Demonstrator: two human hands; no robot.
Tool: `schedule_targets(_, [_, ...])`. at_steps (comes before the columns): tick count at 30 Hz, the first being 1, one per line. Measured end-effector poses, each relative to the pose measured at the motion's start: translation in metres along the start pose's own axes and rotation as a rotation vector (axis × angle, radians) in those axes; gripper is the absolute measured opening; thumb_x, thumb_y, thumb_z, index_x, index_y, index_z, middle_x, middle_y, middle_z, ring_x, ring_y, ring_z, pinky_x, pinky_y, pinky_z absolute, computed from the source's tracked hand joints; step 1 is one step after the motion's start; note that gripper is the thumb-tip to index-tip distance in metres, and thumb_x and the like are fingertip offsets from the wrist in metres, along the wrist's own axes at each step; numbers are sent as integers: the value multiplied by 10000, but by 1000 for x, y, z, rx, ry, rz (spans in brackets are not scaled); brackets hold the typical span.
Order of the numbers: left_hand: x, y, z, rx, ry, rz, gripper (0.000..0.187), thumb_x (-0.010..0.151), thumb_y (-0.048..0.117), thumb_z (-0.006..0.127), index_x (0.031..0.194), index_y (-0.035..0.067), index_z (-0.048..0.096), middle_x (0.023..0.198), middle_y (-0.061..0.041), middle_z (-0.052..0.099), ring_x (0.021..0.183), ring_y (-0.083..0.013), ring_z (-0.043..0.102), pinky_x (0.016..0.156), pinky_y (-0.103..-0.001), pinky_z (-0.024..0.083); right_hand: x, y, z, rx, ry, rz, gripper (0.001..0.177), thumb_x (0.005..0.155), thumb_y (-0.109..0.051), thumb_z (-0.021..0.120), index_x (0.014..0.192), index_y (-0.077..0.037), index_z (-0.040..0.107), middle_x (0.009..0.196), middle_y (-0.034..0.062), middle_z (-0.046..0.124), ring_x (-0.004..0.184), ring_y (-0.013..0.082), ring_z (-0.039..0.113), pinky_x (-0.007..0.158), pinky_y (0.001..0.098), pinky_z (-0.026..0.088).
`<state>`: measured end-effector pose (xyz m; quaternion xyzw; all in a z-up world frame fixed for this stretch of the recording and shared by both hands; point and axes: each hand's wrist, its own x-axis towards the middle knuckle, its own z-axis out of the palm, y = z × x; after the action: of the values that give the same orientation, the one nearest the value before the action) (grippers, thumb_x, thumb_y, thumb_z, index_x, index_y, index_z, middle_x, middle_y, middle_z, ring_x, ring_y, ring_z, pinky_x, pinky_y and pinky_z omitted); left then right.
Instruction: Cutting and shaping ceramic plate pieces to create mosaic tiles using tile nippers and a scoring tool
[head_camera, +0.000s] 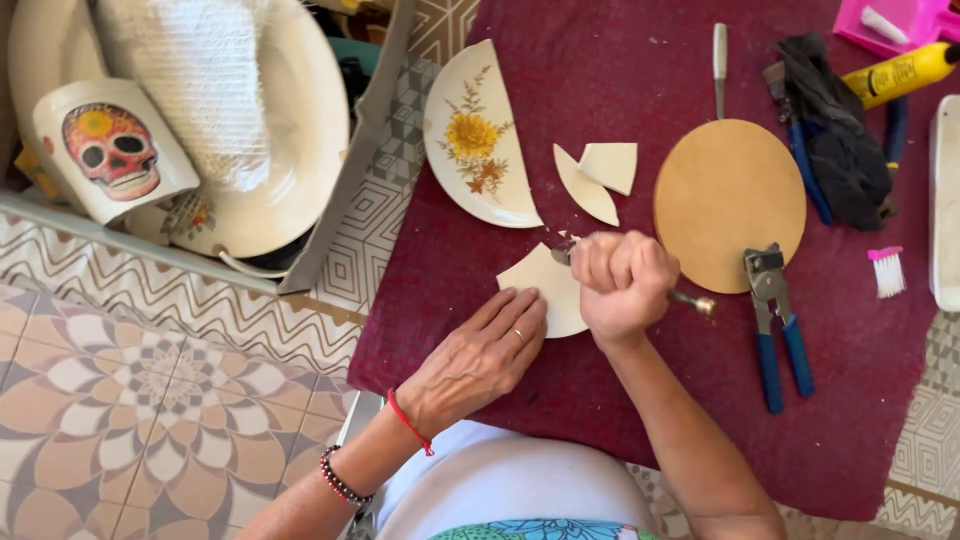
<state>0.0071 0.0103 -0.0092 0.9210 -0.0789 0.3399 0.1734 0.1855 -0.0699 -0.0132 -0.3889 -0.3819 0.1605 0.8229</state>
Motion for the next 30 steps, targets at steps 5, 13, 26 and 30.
schedule_targets(5, [1, -6, -2, 28, 23, -20, 228, 1029, -8, 494, 1135, -58, 689, 1167, -260, 700, 1167, -411, 682, 1047, -472, 550, 3, 12, 0, -107, 12, -8, 546, 1093, -237, 357, 560, -205, 240, 419, -53, 187, 335, 92, 187, 326, 236, 204])
schedule_targets(13, [0, -7, 0, 27, 40, -10, 230, 1021, -1, 505, 1135, -50, 699, 1125, -261, 722, 1143, -404, 700, 1022, -459, 565, 4, 12, -1, -94, 19, 35, 536, 1084, -218, 364, 561, -198, 252, 422, -42, 187, 331, 87, 178, 314, 239, 192])
schedule_targets(26, [-1, -10, 0, -31, 20, 12, 245, 1025, 16, 501, 1153, -59, 695, 1145, -282, 721, 1150, -424, 697, 1028, -472, 561, -2, 20, -9, -155, -41, 77, 544, 1094, -211, 375, 562, -176, 267, 431, -33, 205, 343, 81, 197, 314, 218, 201])
schedule_targets(30, [-1, -13, -1, -16, 13, 30, 253, 1022, 19, 493, 1162, -60, 689, 1163, -292, 717, 1161, -434, 691, 1025, -474, 563, -3, 22, -10, -163, -83, 97, 553, 1106, -225, 382, 564, -164, 294, 434, -36, 220, 346, 75, 225, 324, 209, 215])
